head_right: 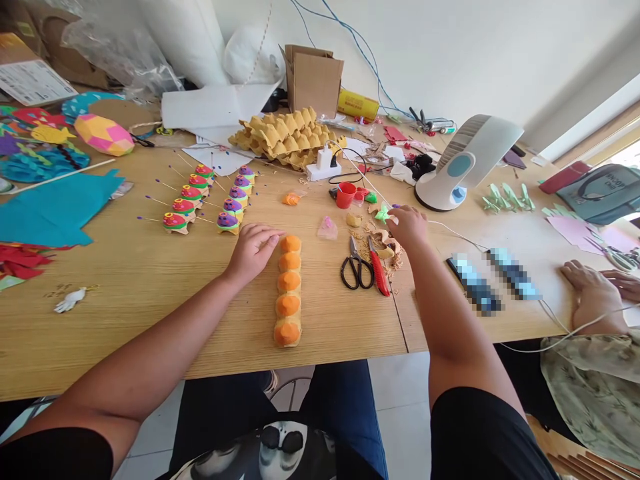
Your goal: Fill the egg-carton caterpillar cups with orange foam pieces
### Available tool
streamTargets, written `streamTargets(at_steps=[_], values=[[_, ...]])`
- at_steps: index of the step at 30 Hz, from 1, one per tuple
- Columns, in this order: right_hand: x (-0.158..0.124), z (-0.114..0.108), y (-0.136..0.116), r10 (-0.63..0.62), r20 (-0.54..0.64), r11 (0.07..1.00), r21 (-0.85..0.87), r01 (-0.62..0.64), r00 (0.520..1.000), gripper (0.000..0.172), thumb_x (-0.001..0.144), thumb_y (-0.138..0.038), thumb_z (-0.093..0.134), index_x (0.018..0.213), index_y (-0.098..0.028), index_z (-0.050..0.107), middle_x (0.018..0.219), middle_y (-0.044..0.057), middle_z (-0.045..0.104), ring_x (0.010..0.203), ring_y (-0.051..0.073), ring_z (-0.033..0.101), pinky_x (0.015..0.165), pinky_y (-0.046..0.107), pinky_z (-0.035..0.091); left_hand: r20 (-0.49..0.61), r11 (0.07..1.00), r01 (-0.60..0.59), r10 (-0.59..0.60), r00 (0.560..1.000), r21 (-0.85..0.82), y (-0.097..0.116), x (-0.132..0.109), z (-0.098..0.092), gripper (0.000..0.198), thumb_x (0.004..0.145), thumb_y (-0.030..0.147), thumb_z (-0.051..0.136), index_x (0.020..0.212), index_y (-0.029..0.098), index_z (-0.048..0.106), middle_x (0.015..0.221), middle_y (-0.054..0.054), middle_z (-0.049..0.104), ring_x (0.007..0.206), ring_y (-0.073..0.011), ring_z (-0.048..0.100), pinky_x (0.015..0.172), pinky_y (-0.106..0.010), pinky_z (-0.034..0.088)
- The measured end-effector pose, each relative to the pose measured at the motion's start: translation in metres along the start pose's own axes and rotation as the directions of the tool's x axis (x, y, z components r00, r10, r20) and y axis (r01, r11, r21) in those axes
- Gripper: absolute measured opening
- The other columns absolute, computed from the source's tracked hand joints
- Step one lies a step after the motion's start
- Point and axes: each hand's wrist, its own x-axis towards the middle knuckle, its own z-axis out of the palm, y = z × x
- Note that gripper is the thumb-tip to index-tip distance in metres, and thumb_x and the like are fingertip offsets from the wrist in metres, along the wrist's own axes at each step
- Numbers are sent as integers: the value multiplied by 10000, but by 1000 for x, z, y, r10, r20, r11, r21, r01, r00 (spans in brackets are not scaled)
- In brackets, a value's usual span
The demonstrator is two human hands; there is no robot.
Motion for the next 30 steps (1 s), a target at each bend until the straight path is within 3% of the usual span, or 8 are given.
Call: streamTargets(at_steps=[4, 9, 14, 19, 21, 23, 26, 30], values=[[29, 3, -6, 71, 121, 996, -71, -62, 990, 441, 912, -373, 570, 1306, -236, 713, 1317, 123, 711, 1198, 336, 617, 993, 468, 440, -1, 1000, -4, 4, 1000, 9, 1, 1, -1, 282, 1021, 341, 516, 1064, 244, 777, 1011, -47, 752, 1071, -240, 617, 1033, -437, 442], [52, 14, -13, 168, 318, 979, -168, -119, 933, 503, 917, -358, 574, 1402, -249, 654, 1421, 124, 662, 1245, 346, 616, 964, 452, 496, 0, 1000, 1, -1, 1000, 1, 2, 1, -2, 265, 1018, 338, 530, 1059, 239, 772, 1013, -46, 754, 1074, -239, 616, 1039, -432, 442], [58, 18, -15, 150, 358, 978, -191, -84, 922, 519, 888, -446, 619, 1343, -208, 695, 1372, 157, 687, 1223, 358, 625, 922, 425, 519, -15, 1000, 0, 0, 1000, -8, 2, 1, -1, 243, 1010, 323, 548, 1065, 242, 770, 1008, -45, 757, 1089, -244, 607, 1048, -434, 442], [55, 0, -15, 172, 261, 974, -191, -124, 950, 417, 959, -307, 486, 1298, -218, 711, 1300, 155, 719, 1169, 344, 644, 879, 426, 504, -23, 1000, 11, -11, 1000, -10, 2, 1, -1, 246, 1010, 327, 543, 1065, 244, 769, 1016, -54, 755, 1094, -248, 607, 1055, -448, 445], [54, -12, -11, 213, 158, 971, -142, -191, 964, 412, 970, -309, 454, 1259, -199, 726, 1215, 180, 742, 1076, 348, 674, 824, 425, 506, -32, 1000, 12, -12, 999, -3, 2, 1, -1, 251, 1011, 331, 539, 1066, 243, 768, 1026, -57, 754, 1090, -248, 609, 1047, -450, 451], [50, -25, -6, 235, 2, 972, -4, -235, 972, 396, 969, -339, 467, 1224, -192, 732, 1112, 181, 762, 1011, 346, 684, 788, 414, 504, -39, 1000, 5, -5, 999, 0, 3, 1, -1, 254, 1010, 335, 541, 1070, 237, 768, 1034, -59, 755, 1088, -249, 607, 1044, -449, 454], [34, -37, -10, 205, -172, 950, 273, -153, 964, 365, 985, -390, 485, 1153, -189, 739, 983, 143, 779, 943, 305, 707, 785, 387, 523, -35, 1000, -1, 1, 999, -4, 4, 1, -1, 263, 1012, 341, 540, 1072, 231, 770, 1034, -60, 756, 1096, -251, 597, 1046, -447, 453], [-7, -35, -48, 253, -222, 740, 671, -41, 942, 377, 987, -494, 521, 1030, -181, 725, 856, 89, 747, 818, 244, 747, 707, 348, 558, -25, 1000, 9, -10, 1000, -12, 4, 1, 0, 260, 1007, 340, 542, 1068, 235, 772, 1030, -62, 752, 1103, -255, 590, 1052, -451, 449]])
